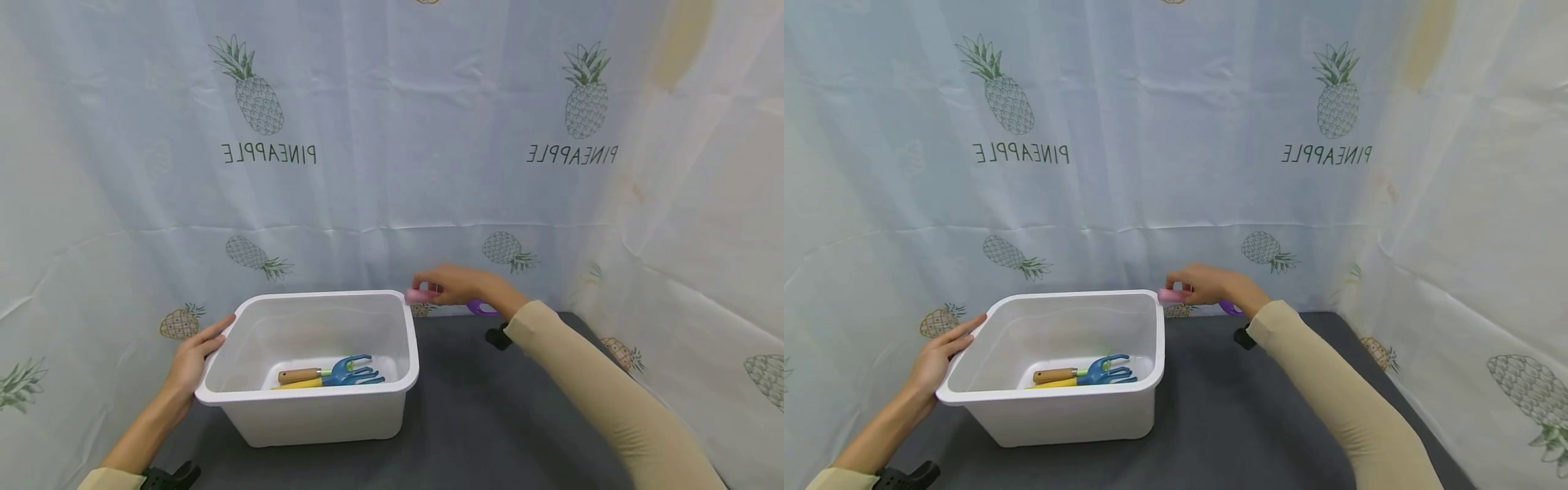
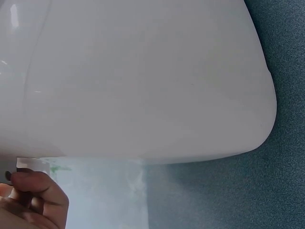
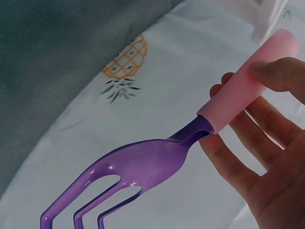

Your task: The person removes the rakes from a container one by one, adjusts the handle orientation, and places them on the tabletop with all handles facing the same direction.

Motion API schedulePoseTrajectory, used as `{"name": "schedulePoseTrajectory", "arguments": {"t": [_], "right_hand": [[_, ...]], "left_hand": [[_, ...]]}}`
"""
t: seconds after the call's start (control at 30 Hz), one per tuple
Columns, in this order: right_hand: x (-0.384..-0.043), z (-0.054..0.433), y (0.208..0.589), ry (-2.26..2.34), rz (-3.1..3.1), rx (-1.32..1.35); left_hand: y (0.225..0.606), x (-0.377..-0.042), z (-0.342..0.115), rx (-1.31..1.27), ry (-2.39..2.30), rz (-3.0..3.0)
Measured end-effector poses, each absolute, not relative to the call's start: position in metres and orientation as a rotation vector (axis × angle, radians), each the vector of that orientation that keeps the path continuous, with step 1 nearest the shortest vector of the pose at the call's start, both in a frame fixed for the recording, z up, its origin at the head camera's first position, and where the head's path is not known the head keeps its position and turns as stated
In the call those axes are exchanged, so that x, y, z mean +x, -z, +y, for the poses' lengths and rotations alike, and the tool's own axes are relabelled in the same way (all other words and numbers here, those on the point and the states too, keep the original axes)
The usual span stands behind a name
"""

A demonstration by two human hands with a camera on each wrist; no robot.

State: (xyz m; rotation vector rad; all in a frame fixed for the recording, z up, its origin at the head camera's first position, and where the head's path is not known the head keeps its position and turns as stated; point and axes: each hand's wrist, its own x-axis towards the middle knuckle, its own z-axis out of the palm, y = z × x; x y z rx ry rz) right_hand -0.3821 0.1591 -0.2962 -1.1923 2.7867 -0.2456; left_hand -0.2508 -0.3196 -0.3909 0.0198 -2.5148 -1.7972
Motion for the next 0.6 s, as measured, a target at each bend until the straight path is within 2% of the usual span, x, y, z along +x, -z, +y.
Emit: {"name": "schedulePoseTrajectory", "arguments": {"t": [0.3, 0.6], "right_hand": [[-0.391, 0.176, 0.313, 0.194, 2.799, -1.132], [-0.406, 0.192, 0.346, 0.134, 2.767, -1.192]], "left_hand": [[0.391, -0.249, -0.320, 0.020, 1.799, -2.491], [0.390, -0.250, -0.319, 0.039, 1.799, -2.499]]}}
